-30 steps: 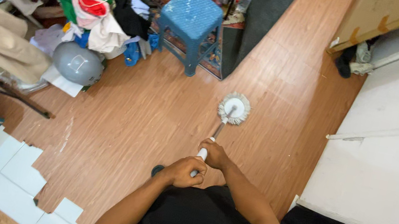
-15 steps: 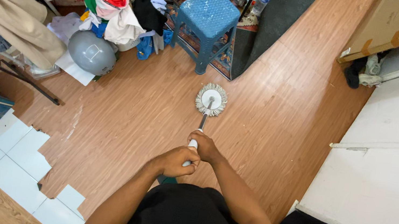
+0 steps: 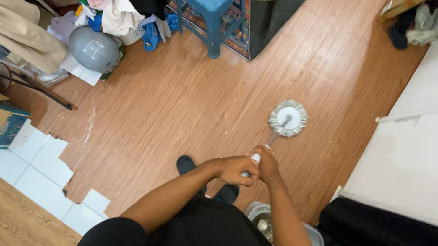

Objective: The person mops a wooden floor by hand using a spin mop and a bucket. They move the mop head across the floor surface and periodically return it to the bucket.

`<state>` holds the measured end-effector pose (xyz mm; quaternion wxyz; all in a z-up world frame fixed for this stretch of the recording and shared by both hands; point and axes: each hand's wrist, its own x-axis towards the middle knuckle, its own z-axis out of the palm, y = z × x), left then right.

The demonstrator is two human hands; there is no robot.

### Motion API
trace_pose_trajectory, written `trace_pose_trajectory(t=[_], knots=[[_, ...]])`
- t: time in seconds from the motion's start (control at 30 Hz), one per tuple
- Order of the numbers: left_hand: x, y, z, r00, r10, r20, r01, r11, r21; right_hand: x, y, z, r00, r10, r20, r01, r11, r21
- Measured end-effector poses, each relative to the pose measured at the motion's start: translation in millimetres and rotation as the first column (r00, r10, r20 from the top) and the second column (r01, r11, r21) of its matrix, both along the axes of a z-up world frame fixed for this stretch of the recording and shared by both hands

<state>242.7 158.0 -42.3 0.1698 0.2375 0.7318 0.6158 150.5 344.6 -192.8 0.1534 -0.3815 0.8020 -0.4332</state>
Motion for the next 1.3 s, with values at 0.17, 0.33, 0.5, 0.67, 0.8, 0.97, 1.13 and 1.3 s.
trace_pose_trajectory(t=[0.17,0.33,0.5,0.67,0.8,0.97,1.13,1.3], knots=[[-20.8,76.6,-18.3,0.993,-0.118,0.021,0.119,0.992,-0.053,9.3,78.9,-2.1,0.966,-0.255,0.042,0.256,0.966,-0.04],[-19.2,138.1,-51.7,0.972,-0.235,0.014,0.235,0.972,-0.012,39.7,139.9,-2.5,0.913,-0.396,-0.098,0.396,0.918,-0.016],[-2.5,172.8,-77.9,0.945,-0.32,0.072,0.324,0.945,-0.049,72.6,161.7,5.7,0.835,-0.549,-0.044,0.55,0.83,0.088],[13.9,147.8,-71.7,0.964,-0.248,0.098,0.258,0.96,-0.105,94.4,141.7,12.2,0.858,-0.48,-0.181,0.495,0.868,0.046],[32.5,98.3,-47.5,0.977,-0.152,0.148,0.164,0.984,-0.069,95.5,96.8,13.8,0.907,-0.42,-0.036,0.421,0.907,0.002],[73.2,28.8,-27.0,0.989,-0.016,0.149,0.045,0.979,-0.197,99.7,15.9,9.4,0.971,-0.233,-0.041,0.235,0.971,0.042],[122.4,-54.3,1.3,0.965,0.19,0.178,-0.158,0.971,-0.18,107.5,-82.2,4.5,0.997,0.017,0.069,-0.018,1.0,0.015],[166.2,-150.7,15.8,0.919,0.363,0.153,-0.325,0.919,-0.225,128.6,-194.7,7.3,0.973,0.175,0.149,-0.178,0.984,0.002]])
